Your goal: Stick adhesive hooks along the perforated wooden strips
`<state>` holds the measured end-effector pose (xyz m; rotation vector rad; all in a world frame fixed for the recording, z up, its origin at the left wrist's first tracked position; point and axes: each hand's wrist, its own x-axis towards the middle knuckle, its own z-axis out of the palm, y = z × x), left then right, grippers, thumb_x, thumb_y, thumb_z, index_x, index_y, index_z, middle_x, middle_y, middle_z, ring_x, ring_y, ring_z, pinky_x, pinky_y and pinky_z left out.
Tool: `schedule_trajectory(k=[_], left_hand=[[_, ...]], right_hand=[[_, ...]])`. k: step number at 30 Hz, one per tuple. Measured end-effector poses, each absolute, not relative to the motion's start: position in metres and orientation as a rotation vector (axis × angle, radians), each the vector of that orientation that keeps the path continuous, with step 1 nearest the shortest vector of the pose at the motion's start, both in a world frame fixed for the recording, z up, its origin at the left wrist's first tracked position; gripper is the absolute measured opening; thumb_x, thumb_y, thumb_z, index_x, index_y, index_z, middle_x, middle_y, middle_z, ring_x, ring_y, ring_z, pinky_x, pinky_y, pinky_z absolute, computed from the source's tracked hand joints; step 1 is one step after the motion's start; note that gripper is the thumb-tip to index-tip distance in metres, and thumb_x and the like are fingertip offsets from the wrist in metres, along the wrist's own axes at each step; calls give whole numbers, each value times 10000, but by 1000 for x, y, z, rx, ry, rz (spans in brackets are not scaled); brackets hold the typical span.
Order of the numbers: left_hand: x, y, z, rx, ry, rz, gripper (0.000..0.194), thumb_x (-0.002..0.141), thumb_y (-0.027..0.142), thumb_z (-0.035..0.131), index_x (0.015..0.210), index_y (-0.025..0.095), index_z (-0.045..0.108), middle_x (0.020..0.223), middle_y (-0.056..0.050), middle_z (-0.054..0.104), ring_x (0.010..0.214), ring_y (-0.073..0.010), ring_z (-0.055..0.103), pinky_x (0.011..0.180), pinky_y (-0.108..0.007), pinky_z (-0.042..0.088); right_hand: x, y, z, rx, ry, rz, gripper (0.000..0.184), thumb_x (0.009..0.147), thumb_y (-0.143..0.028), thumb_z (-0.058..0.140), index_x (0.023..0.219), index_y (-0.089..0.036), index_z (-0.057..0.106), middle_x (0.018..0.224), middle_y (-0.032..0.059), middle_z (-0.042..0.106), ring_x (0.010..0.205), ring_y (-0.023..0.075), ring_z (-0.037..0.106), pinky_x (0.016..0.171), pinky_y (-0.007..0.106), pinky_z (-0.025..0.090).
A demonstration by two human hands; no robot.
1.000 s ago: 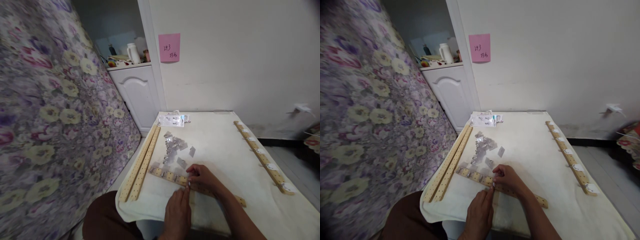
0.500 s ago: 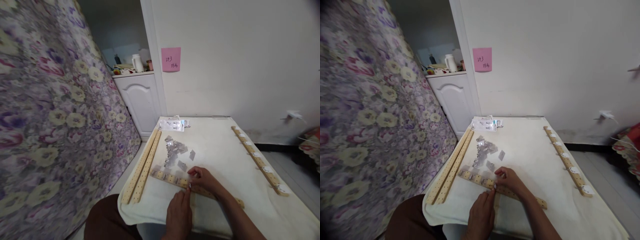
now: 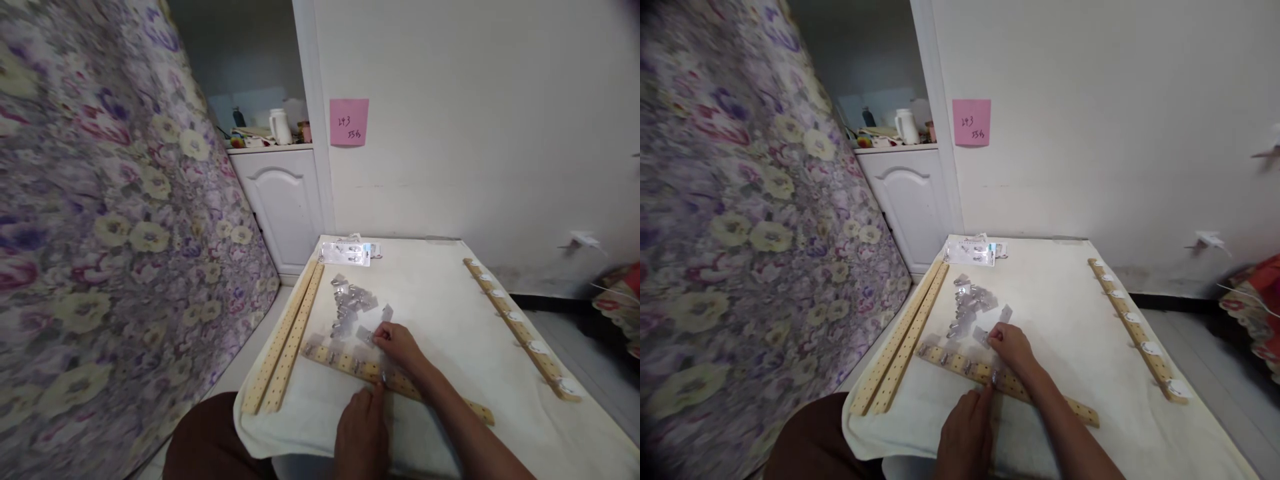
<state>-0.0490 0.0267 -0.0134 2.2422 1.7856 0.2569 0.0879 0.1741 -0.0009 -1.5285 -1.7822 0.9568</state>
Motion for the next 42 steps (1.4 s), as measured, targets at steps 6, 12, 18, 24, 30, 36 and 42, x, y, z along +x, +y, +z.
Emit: schedule_trajectory(k=[6,12,18,24,30,36,42], left_hand=[[-56,26,-25,2257,1718,529,581,752,26,421,1310,183,467,1019,-106,603,952,-231,551,823,-356,469],[-58,24,3,1722,1349,1150,270,915,317,414,1079,194,589,895,-65,620,834,-185,583,750,-298,467],[-44,28,48,793,995,1215,472,870,569,429,905,127,590,718,-50,636,505,-102,515,464,-213,355],[-44,25,53,702,1034,1184,359,790,505,594,741,156,526,641,-17,642,421,-60,490,396,-167,279],[-50,27,45,844,1158,1095,333,767,498,548,682,184,471,565,10,613,341,-56,441,340,-173,183],[-55,25,45,1288,1381,909,359,848,470,402,613,200,437,451,64,470,362,-67,348,407,-207,215],[-47,26,49,1492,1404,833,287,805,363,476,572,202,429,494,67,419,511,-102,392,502,-224,256]], right_hand=[[95,153,17,-1454,-1682,944,100,736,-242,567,700,-172,629,631,0,606,613,144,540,580,236,391],[108,108,40,-1276,-1623,819,87,793,-245,572,769,-190,635,633,-15,586,559,129,504,545,238,389],[108,70,36,-996,-1776,619,135,867,-189,514,804,-203,633,800,29,605,752,147,587,671,242,454],[110,52,24,-981,-1857,477,142,878,-161,513,870,-221,641,877,39,598,741,130,593,644,229,456],[110,37,19,-931,-1857,511,132,861,-134,508,816,-207,608,875,45,584,759,138,578,656,238,458],[126,31,29,-1145,-1579,733,113,875,-260,513,821,-191,585,773,21,578,667,139,521,600,244,417],[125,46,33,-1178,-1537,1220,151,761,-314,640,750,-167,608,596,-34,528,556,110,454,531,228,346]])
